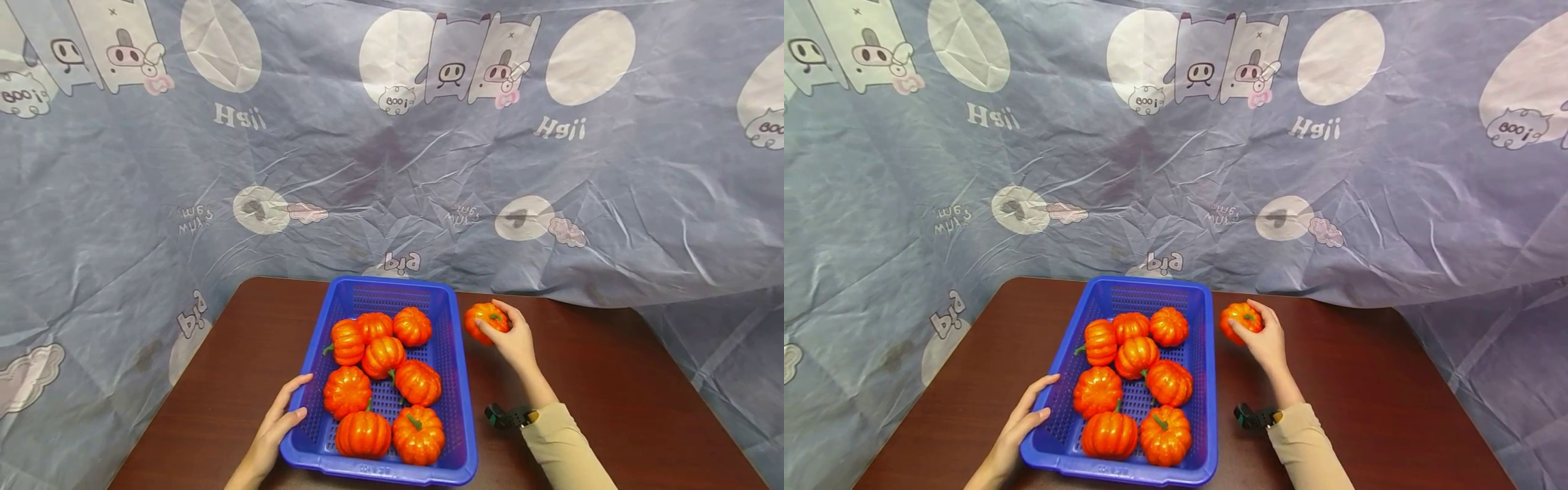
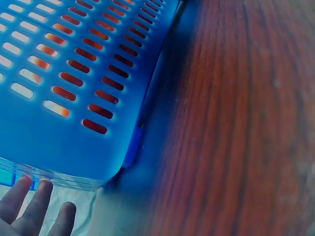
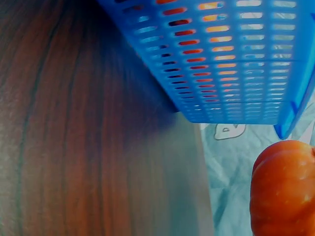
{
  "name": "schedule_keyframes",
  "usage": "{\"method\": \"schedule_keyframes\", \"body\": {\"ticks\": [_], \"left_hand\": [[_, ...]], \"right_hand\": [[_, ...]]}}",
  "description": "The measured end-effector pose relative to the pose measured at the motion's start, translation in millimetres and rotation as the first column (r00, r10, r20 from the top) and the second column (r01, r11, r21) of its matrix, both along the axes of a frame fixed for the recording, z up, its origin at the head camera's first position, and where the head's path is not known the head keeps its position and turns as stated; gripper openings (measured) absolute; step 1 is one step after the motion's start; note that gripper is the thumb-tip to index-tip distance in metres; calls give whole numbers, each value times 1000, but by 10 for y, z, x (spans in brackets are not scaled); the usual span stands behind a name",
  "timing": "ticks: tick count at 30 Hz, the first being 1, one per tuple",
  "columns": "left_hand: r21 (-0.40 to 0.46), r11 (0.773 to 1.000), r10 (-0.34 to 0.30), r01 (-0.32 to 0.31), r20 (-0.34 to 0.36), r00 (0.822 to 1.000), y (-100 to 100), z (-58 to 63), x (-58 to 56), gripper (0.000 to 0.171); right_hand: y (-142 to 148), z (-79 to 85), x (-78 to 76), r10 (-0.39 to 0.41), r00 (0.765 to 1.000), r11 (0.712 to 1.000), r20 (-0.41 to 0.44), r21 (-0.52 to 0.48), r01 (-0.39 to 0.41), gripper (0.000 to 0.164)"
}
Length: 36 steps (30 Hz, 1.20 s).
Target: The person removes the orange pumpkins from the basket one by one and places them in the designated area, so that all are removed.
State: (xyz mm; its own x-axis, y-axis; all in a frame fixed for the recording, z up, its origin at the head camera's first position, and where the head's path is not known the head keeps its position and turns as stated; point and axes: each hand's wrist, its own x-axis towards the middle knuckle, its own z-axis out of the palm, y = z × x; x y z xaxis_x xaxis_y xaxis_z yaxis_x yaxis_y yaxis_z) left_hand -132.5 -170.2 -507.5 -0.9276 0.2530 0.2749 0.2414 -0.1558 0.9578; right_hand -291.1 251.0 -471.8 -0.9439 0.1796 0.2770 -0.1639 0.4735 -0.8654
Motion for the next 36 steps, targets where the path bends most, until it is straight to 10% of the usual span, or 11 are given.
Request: {"method": "schedule_keyframes", "body": {"ticks": [36], "left_hand": [[-53, 997, 53, -56, -44, 998, 1, -30, -13, 48]], "right_hand": [[38, -412, -103, 6, 992, 998, 124, 62, -14, 66]]}}
